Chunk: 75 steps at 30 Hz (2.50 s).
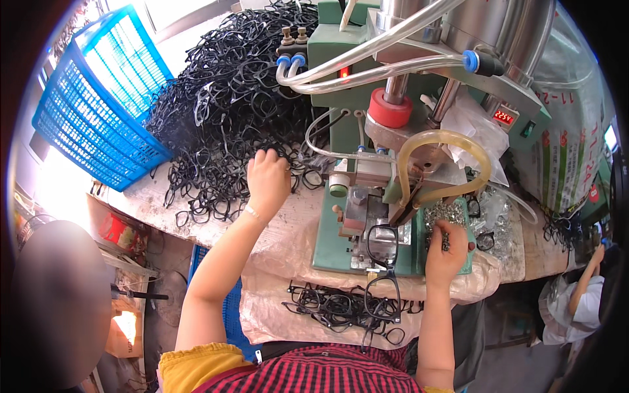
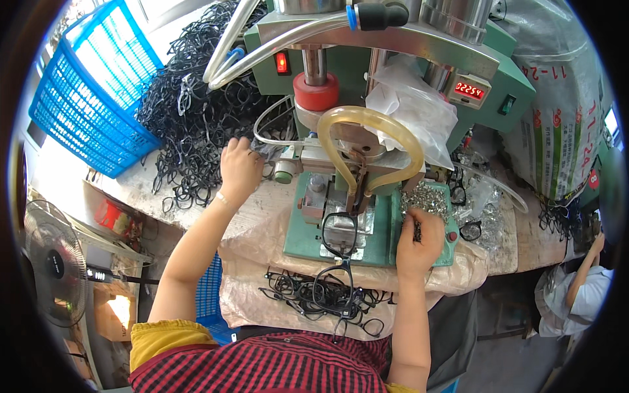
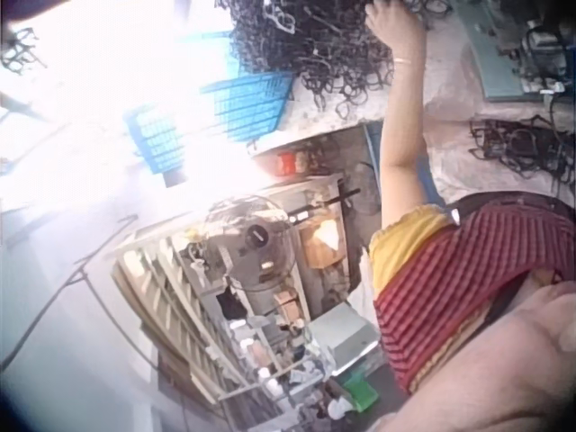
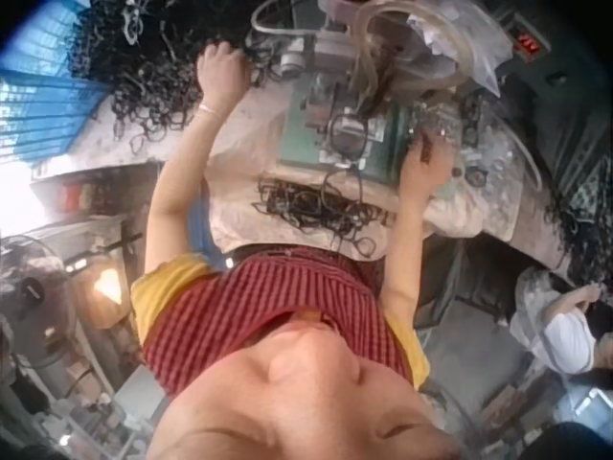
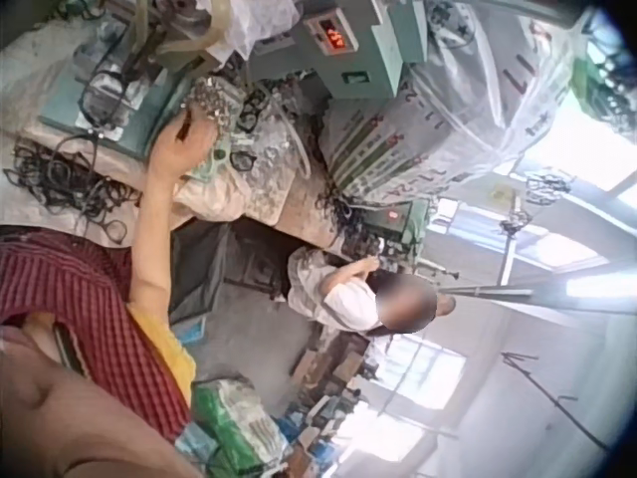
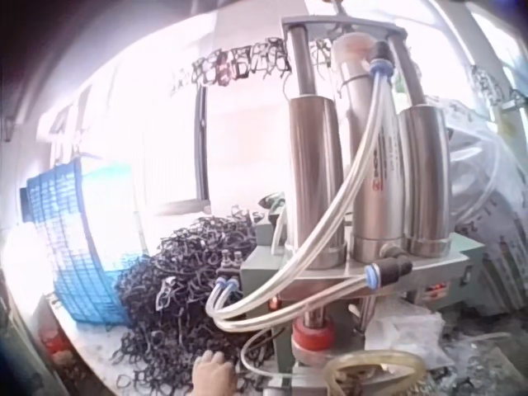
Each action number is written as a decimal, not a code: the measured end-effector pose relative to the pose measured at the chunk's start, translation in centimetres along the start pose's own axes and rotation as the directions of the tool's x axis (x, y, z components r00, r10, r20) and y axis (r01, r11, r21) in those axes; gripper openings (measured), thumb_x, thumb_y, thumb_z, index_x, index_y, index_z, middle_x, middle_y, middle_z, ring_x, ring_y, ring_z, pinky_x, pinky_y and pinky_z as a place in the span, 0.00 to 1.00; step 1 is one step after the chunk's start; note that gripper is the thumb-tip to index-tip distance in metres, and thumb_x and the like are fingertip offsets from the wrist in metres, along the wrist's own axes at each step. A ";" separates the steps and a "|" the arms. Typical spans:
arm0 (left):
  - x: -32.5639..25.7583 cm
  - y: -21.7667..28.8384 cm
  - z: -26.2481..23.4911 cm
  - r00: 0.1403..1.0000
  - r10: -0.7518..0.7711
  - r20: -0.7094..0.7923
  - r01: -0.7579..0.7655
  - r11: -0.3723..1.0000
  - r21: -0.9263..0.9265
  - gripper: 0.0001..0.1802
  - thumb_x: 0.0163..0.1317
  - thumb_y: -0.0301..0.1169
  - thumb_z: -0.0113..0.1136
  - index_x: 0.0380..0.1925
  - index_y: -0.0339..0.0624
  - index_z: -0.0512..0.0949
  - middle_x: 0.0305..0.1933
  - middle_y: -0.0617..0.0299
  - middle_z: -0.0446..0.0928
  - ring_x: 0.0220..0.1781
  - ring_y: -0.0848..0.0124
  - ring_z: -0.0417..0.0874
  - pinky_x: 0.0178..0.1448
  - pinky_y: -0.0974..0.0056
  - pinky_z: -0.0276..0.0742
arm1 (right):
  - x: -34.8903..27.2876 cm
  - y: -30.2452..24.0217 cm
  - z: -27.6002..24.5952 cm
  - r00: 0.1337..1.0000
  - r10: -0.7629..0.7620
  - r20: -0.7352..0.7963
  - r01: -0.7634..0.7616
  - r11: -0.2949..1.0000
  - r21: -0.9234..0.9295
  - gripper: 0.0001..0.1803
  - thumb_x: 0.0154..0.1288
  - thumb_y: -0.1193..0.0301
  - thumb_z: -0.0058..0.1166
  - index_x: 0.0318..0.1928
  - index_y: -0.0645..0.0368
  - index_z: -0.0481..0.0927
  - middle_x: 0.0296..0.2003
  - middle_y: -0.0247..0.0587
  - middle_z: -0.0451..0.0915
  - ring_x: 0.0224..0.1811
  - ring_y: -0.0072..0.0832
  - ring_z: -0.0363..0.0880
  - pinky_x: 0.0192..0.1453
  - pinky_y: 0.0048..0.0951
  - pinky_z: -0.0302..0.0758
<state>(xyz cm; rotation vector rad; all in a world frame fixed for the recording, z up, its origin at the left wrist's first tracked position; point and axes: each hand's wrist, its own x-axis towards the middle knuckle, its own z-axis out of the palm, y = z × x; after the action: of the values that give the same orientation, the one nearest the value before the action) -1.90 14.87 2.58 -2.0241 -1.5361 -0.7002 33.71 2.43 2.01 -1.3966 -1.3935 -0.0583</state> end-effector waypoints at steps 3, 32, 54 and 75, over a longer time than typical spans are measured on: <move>1.5 -2.3 3.4 0.905 -0.386 0.178 0.368 0.921 0.127 0.08 0.47 0.32 0.66 0.28 0.43 0.82 0.32 0.56 0.81 0.39 0.53 0.83 0.40 0.52 0.77 | -1.2 1.1 -2.2 1.000 -0.009 0.000 0.009 0.994 -0.107 0.08 0.57 0.83 0.59 0.38 0.62 0.82 0.34 0.43 0.82 0.40 0.40 0.79 0.48 0.35 0.74; -1.0 9.7 -13.9 0.972 -0.225 -0.062 -0.117 -0.240 -0.964 0.10 0.75 0.29 0.48 0.46 0.34 0.74 0.44 0.46 0.79 0.42 0.56 0.85 0.43 0.58 0.84 | 1.3 -7.9 2.0 0.889 0.280 0.364 -0.447 0.347 0.825 0.26 0.59 0.85 0.63 0.58 0.66 0.72 0.46 0.40 0.80 0.44 0.22 0.79 0.52 0.23 0.75; -1.6 13.4 -12.4 0.837 0.462 -0.293 -0.474 0.344 -0.811 0.19 0.45 0.30 0.69 0.42 0.50 0.85 0.49 0.68 0.83 0.33 0.66 0.72 0.61 0.49 0.76 | -0.5 3.8 -3.6 0.989 -0.012 0.148 0.069 0.920 -0.385 0.10 0.55 0.73 0.64 0.39 0.59 0.84 0.51 0.50 0.81 0.64 0.52 0.72 0.65 0.46 0.70; -10.1 8.5 -15.4 0.978 0.089 -0.187 -0.190 0.748 -0.636 0.13 0.55 0.23 0.62 0.42 0.42 0.83 0.55 0.52 0.82 0.53 0.57 0.84 0.60 0.51 0.75 | -2.4 6.9 -3.3 0.802 0.587 -0.114 -0.477 0.743 0.469 0.06 0.70 0.75 0.58 0.44 0.64 0.83 0.38 0.35 0.82 0.43 0.21 0.78 0.51 0.24 0.74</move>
<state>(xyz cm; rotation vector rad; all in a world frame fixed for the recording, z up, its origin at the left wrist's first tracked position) 2.48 -4.59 6.60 -2.4693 -1.1152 -1.4463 40.02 0.64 -2.60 -1.3141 -0.6845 0.4116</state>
